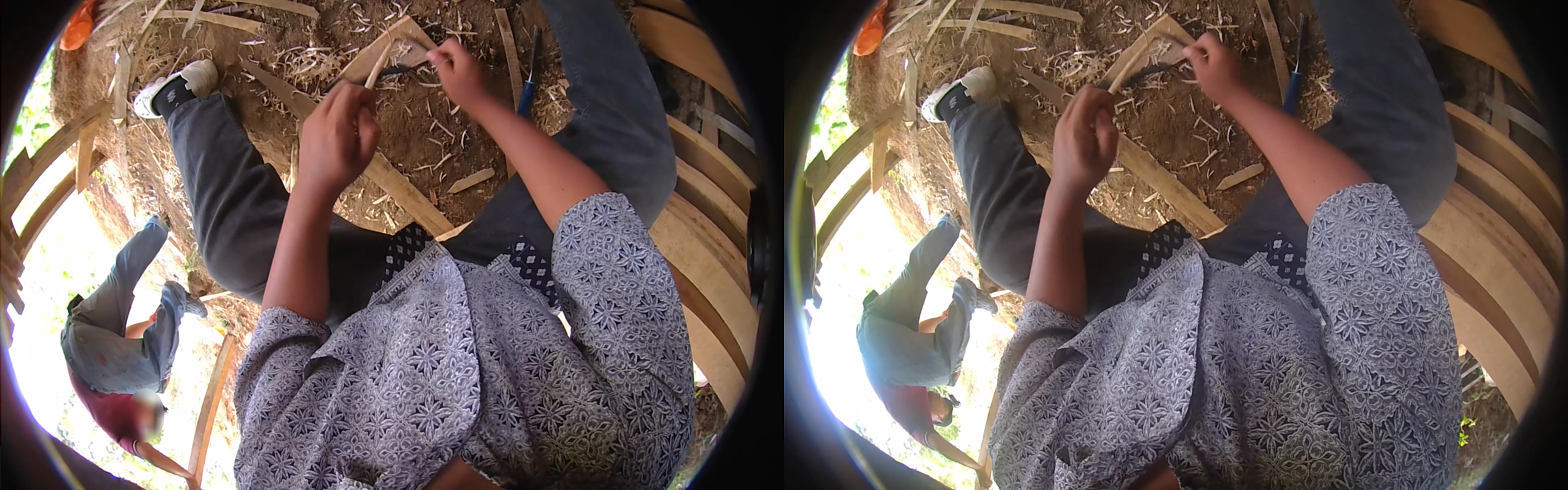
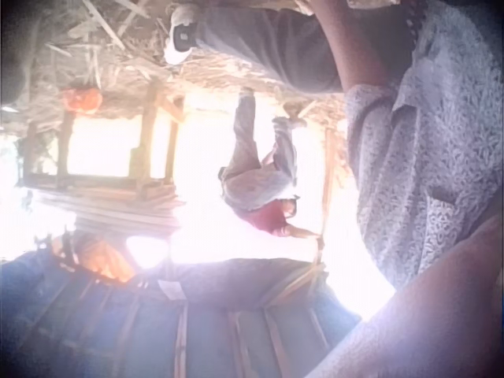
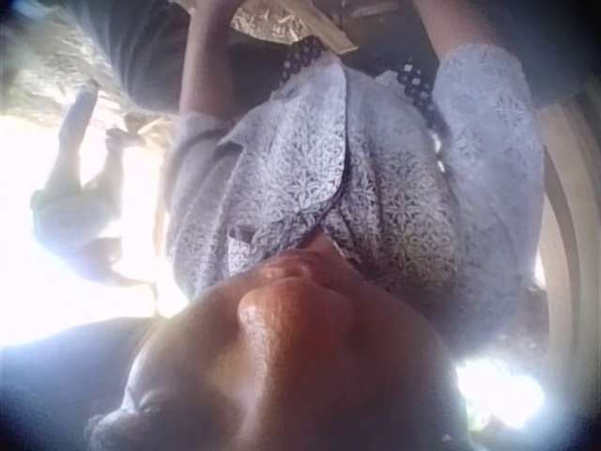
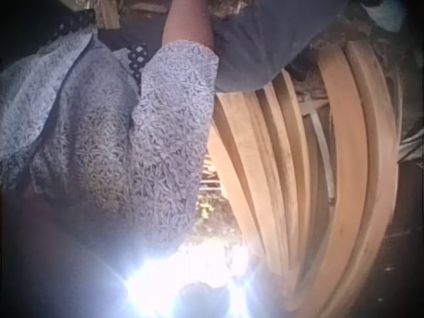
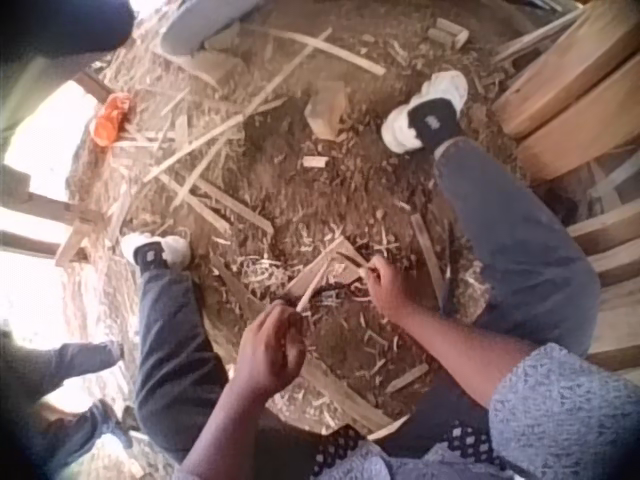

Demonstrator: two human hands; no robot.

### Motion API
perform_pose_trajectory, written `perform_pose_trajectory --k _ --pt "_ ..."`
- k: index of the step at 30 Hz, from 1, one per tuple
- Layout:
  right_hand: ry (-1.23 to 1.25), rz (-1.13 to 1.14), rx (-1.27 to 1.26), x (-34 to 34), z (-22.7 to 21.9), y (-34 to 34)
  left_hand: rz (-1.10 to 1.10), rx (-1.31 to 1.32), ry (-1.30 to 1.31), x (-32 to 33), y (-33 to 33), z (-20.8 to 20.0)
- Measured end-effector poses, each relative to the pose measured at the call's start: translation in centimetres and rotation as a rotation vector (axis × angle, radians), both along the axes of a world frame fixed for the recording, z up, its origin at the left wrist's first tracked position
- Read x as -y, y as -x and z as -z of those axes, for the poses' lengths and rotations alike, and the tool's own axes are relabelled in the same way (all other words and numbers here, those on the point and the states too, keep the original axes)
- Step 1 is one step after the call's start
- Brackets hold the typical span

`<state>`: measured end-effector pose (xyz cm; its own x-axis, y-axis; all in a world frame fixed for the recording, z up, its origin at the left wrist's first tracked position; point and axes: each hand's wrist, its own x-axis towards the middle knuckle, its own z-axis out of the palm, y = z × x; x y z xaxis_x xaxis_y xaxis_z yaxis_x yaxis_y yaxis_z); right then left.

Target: The person sits on the ground and uses a curved knife to carve a thin wooden stick. They hold the stick with their left hand and repeatedly shave off thin layers of wood with the knife in their right hand, creating wood shavings that fall onto the ground.

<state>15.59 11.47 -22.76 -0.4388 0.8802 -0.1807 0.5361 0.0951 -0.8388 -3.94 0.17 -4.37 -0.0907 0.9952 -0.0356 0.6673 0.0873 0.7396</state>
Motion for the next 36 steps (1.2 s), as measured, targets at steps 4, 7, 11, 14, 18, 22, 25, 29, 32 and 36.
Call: perform_pose_trajectory --k 4,7,11,14,18,22,25,29,32,36 --pt "-0.018 0.124 0.120 -1.7 -1.4 -1.2 -0.043 0.046 0.018 -0.1 0.4 0.0" --pt "0.249 0.078 0.029 -1.5 -4.0 1.1 -0.029 0.036 0.035 0.0 0.3 0.0" --pt "0.205 -0.005 -0.253 -1.5 -3.6 4.7 0.053 0.041 0.037 -0.2 0.0 -0.2" --pt "0.242 -0.096 -0.064 -2.3 -2.7 4.9 0.084 0.019 0.037 0.0 0.0 -0.2" --pt "0.109 0.177 0.159 -3.8 0.4 2.8 0.038 -0.018 0.028 0.0 0.1 -0.2" --pt "0.105 0.144 0.081 -4.0 -0.8 0.6 -0.025 0.018 -0.003 0.2 0.2 0.3" --pt "0.304 0.003 0.026 -1.1 -5.0 2.5 -0.068 0.007 -0.028 -0.1 -0.2 0.4" --pt "0.349 -0.105 -0.079 1.6 -6.7 3.4 -0.084 0.005 -0.022 -0.1 -0.2 0.6" --pt "0.292 -0.189 -0.039 0.7 -8.2 3.5 -0.093 -0.001 -0.017 0.0 -0.1 0.6" --pt "0.198 -0.151 -0.088 0.4 -6.0 2.8 -0.038 -0.014 -0.018 -0.2 -0.4 0.4"
